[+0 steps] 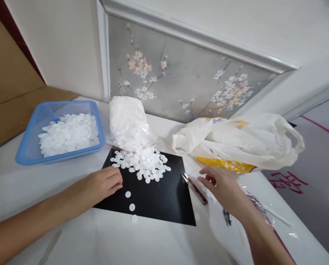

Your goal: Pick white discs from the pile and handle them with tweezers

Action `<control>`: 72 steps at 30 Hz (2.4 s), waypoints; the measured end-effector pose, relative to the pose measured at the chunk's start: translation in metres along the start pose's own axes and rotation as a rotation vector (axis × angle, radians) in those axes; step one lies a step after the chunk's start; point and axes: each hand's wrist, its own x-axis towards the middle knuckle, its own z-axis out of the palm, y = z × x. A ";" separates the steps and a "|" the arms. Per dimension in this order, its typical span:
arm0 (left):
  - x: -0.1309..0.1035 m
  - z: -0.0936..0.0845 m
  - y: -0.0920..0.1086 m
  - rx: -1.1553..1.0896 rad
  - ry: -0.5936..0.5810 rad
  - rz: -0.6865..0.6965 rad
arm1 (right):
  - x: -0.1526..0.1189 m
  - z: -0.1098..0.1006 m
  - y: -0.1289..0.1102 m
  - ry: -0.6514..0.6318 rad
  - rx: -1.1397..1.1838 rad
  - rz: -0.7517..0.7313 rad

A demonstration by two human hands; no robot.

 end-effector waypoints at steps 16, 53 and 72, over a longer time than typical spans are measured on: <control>0.067 0.046 0.082 -1.172 -0.323 -0.659 | -0.009 0.005 -0.012 0.000 0.319 -0.074; 0.081 0.058 0.078 -1.070 -0.390 -0.606 | -0.034 0.025 -0.051 -0.161 0.757 -0.030; 0.082 0.049 0.091 -1.114 -0.315 -0.731 | -0.041 0.019 -0.043 -0.063 0.797 -0.026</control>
